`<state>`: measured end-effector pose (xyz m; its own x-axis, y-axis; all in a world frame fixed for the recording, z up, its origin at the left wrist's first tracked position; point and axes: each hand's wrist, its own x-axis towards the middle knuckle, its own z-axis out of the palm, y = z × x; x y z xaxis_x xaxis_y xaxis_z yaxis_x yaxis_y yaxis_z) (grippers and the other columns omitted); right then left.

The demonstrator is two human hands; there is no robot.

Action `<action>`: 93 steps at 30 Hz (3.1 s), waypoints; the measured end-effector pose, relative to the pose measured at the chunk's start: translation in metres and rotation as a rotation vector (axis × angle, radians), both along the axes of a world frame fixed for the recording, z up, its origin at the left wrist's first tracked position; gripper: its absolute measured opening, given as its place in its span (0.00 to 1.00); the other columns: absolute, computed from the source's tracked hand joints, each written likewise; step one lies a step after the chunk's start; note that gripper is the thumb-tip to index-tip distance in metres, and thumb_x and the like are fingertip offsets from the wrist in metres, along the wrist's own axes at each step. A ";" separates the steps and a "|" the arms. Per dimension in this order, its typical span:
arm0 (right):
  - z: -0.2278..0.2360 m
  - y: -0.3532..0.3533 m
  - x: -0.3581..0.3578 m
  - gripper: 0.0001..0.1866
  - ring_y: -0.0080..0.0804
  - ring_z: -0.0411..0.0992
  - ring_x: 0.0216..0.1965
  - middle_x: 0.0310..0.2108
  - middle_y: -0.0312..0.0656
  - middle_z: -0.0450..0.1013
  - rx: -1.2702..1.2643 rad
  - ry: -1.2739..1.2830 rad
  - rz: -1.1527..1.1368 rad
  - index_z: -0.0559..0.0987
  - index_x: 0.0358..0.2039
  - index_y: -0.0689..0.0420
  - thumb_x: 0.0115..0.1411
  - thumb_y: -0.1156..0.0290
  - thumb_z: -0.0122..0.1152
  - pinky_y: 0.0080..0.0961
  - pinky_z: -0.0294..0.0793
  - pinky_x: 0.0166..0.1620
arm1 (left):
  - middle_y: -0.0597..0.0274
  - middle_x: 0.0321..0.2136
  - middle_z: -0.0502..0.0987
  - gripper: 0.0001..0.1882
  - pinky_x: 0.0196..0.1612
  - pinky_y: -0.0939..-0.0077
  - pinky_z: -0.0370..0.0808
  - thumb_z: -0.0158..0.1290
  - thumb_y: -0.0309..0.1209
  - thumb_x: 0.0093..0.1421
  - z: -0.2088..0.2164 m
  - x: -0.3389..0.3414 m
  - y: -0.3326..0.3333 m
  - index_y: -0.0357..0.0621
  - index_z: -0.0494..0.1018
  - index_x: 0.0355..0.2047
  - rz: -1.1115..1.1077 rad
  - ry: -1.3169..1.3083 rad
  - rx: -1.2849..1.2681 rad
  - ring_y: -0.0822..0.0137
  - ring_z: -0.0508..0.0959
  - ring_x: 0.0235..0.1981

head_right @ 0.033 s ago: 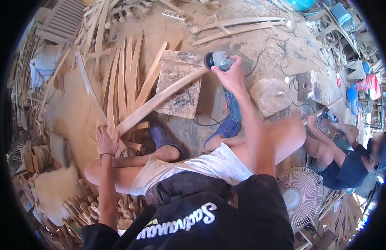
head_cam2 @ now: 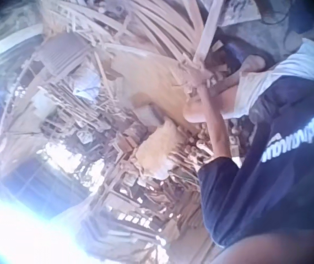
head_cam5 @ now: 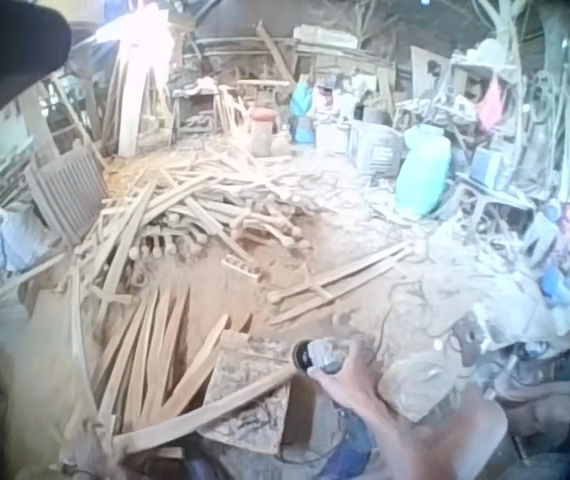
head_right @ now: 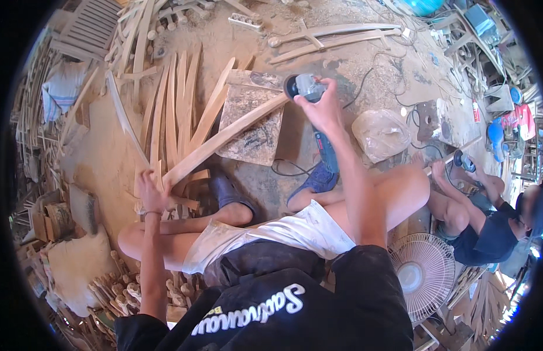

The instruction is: The person sits on the floor and uses an angle grinder to sand wooden toy swords, holding the wooden pieces by hand and applying the sanding disc along their edges and surfaces.

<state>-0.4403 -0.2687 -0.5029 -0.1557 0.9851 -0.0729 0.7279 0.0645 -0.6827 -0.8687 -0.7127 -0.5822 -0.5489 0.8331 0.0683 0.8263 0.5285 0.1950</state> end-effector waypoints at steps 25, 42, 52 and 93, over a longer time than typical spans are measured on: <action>-0.043 -0.135 -0.054 0.42 0.70 0.85 0.46 0.43 0.64 0.85 -0.128 -0.230 0.521 0.66 0.73 0.44 0.64 0.48 0.76 0.62 0.83 0.51 | 0.37 0.40 0.87 0.24 0.50 0.43 0.85 0.66 0.42 0.58 -0.073 0.083 0.147 0.37 0.75 0.45 -0.233 -0.259 -0.416 0.35 0.88 0.45; -0.075 0.016 0.068 0.44 0.65 0.84 0.53 0.50 0.65 0.85 -0.027 -0.364 -0.111 0.67 0.71 0.53 0.63 0.47 0.78 0.56 0.83 0.57 | 0.39 0.36 0.87 0.20 0.45 0.41 0.85 0.64 0.38 0.55 -0.080 0.091 0.153 0.41 0.74 0.43 -0.289 -0.171 -0.336 0.36 0.88 0.41; -0.060 -0.081 -0.017 0.43 0.69 0.86 0.42 0.38 0.64 0.86 -0.021 -0.272 0.416 0.68 0.69 0.55 0.62 0.47 0.76 0.61 0.86 0.47 | 0.36 0.38 0.87 0.19 0.49 0.40 0.85 0.62 0.37 0.58 -0.078 0.078 0.145 0.39 0.75 0.45 -0.213 -0.202 -0.478 0.34 0.88 0.45; 0.093 0.009 0.095 0.48 0.28 0.82 0.34 0.40 0.45 0.84 0.090 0.475 -0.338 0.66 0.69 0.65 0.60 0.56 0.86 0.28 0.83 0.41 | 0.32 0.75 0.63 0.49 0.80 0.45 0.60 0.66 0.65 0.64 0.002 0.149 0.274 0.34 0.71 0.68 -0.487 -0.396 0.112 0.38 0.62 0.78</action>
<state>-0.3450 -0.2599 -0.4100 0.1725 0.9849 0.0146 0.3338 -0.0445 -0.9416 -0.7193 -0.4392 -0.5802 -0.1103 0.9931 0.0388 0.8207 0.0690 0.5672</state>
